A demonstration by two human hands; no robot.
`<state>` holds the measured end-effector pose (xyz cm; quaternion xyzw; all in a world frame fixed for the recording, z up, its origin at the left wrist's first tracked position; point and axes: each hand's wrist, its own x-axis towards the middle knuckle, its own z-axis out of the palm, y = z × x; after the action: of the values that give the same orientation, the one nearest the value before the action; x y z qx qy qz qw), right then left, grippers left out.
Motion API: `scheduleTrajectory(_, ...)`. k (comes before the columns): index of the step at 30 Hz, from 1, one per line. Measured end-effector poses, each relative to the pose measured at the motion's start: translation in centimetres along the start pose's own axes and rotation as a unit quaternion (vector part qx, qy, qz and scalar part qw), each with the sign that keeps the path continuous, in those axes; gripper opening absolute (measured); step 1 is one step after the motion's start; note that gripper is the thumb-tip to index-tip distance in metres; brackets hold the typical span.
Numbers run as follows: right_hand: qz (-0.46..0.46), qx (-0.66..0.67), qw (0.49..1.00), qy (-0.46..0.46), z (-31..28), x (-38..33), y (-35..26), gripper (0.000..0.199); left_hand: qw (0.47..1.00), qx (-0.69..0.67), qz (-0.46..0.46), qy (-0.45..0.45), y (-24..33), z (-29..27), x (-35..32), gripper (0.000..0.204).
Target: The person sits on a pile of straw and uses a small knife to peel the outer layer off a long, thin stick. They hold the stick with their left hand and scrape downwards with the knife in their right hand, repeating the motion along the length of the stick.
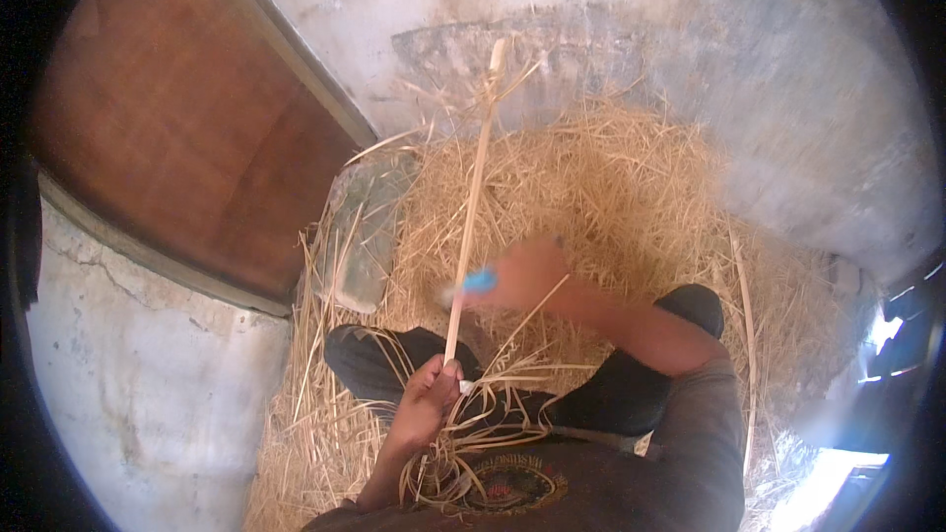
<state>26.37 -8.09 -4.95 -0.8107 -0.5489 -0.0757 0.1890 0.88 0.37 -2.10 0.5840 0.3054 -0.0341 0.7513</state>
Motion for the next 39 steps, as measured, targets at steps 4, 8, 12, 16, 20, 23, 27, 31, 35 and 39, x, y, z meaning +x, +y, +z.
scheduleTrajectory(4,0.172,-0.031,0.984,-0.03,-2.0,3.1,6.1,0.076,0.999,0.031,0.001,-0.023,-0.3,0.5,-0.6,0.022)
scheduleTrajectory(8,0.232,-0.059,0.97,0.04,-1.4,4.9,10.2,0.077,0.995,0.088,0.028,-0.036,-1.1,0.6,-1.2,0.021)
scheduleTrajectory(12,0.299,-0.09,0.949,0.043,-3.1,4.5,15.8,0.071,0.994,0.091,0.014,-0.061,-1.2,1.0,-2.4,0.019)
scheduleTrajectory(16,0.342,0.061,0.937,-0.031,-2.9,5.0,12.0,0.073,0.997,-0.015,-0.031,-0.063,-0.9,-0.2,-1.4,0.02)
scheduleTrajectory(20,0.073,0.065,0.992,-0.085,-2.1,1.1,1.1,0.073,0.978,-0.18,-0.071,-0.084,0.3,-2.1,0.2,0.022)
scheduleTrajectory(23,-0.107,0.041,0.993,-0.021,-0.3,-2.2,-3.4,0.069,0.953,-0.261,-0.088,-0.124,0.0,-2.1,1.6,0.023)
scheduleTrajectory(27,-0.054,-0.015,0.995,-0.084,-1.8,-1.0,-2.2,0.077,0.89,-0.382,-0.123,-0.218,-1.1,-2.8,2.7,0.024)
scheduleTrajectory(31,0.025,-0.049,0.998,0.036,0.2,0.5,-0.1,0.081,0.905,-0.347,-0.139,-0.204,-2.1,-4.0,3.6,0.025)
scheduleTrajectory(35,0.213,-0.001,0.976,-0.049,-2.9,3.4,6.6,0.078,0.944,-0.249,-0.122,-0.178,-3.8,-2.4,2.8,0.03)
scheduleTrajectory(39,0.073,-0.053,0.996,-0.013,-1.2,1.1,2.3,0.074,0.938,-0.298,-0.123,-0.13,-2.9,-2.6,2.0,0.023)
